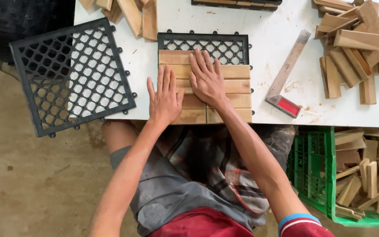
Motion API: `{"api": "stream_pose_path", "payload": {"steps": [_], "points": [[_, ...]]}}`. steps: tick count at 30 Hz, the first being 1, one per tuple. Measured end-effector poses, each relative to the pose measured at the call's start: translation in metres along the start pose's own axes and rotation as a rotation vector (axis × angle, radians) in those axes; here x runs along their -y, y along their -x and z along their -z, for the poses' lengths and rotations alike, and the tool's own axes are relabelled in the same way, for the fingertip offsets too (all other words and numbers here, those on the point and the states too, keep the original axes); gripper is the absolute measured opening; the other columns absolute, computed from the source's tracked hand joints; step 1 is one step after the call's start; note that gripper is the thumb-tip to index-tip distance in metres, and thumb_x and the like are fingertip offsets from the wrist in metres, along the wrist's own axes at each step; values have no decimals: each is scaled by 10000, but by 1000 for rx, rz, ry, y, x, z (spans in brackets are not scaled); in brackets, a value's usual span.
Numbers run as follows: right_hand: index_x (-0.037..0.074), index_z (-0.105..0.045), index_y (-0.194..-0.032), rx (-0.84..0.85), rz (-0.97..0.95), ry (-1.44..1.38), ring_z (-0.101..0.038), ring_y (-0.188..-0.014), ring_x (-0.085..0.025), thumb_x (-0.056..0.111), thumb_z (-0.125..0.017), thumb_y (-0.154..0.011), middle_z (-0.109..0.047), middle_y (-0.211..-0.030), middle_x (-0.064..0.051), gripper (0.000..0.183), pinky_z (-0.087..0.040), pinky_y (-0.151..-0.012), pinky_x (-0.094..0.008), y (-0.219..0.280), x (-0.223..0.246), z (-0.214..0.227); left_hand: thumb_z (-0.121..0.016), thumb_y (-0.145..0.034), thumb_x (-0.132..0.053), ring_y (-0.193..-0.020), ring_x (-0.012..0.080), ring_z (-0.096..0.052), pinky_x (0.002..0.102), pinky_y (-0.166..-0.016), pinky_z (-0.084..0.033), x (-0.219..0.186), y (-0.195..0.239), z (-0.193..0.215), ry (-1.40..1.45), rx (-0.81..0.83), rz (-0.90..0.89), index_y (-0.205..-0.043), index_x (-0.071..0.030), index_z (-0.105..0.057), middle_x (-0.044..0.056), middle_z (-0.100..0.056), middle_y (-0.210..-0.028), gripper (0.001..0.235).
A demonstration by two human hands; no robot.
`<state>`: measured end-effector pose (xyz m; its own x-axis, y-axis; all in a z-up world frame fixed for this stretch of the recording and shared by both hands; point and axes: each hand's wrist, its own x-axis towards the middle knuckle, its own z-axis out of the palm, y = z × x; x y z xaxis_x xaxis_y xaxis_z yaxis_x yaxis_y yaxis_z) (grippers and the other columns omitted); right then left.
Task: Assembling modular wooden floor tiles by manually placing wood slats into a plastic interlocking grid.
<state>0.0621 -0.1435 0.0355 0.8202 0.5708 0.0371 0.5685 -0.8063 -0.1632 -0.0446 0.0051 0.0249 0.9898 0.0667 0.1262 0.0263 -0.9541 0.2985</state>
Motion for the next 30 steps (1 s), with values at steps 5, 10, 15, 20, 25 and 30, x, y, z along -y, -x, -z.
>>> {"api": "stream_pose_path", "payload": {"steps": [5,10,15,20,25,30], "points": [[202,-250,-1660,33,6,-2,-99,-1589,-267,418,-287,-1097,-121,-1732,-41,605,-104,-1261,-547,1,0,3,-341,-1086,-462,-1581,357,-80,582,-1248,-49,-16,65,-3,-47,-33,-95,-1614,-11,-255,186,-124,-1712,699],[210,-228,-1667,45,1,4,-75,-1590,-265,409,-284,-1105,-93,-1734,-43,598,-90,-1264,-553,1,-2,2,-346,-1073,-502,-1576,393,-83,537,-1272,-47,-24,87,-5,-137,-35,-109,-1607,21,-244,225,-121,-1704,754],[137,-293,-1637,49,87,-30,-113,-1587,-282,559,-273,-1091,-146,-1719,-122,691,-87,-1279,-503,14,-20,14,-338,-1074,-531,-1572,414,-76,509,-1279,-95,-24,85,-6,-152,-30,-91,-1609,40,-209,259,-95,-1694,793],[147,-282,-1645,2,-39,-32,-158,-1580,-305,574,-292,-1085,-180,-1715,-127,705,-76,-1275,-513,50,-84,24,-317,-1070,-566,-1571,411,-80,500,-1276,-114,-24,86,-1,-175,-42,-108,-1612,45,-210,261,-99,-1694,823],[184,-252,-1652,-37,-208,-3,-162,-1586,-277,635,-297,-1065,-179,-1721,-93,742,-35,-1269,-524,76,-136,18,-515,-982,-597,-1462,428,-372,513,-1185,-335,-21,72,1,-111,-168,-165,-1464,74,-475,275,-371,-1588,828],[210,-335,-1633,-173,-295,76,-166,-1584,-284,627,-302,-1089,-186,-1719,-82,686,-72,-1259,-537,84,-183,16,-685,-868,-592,-1367,385,-414,556,-1093,-339,-16,43,-7,-183,-264,-99,-989,-4,-584,194,-403,-1549,609]]}}
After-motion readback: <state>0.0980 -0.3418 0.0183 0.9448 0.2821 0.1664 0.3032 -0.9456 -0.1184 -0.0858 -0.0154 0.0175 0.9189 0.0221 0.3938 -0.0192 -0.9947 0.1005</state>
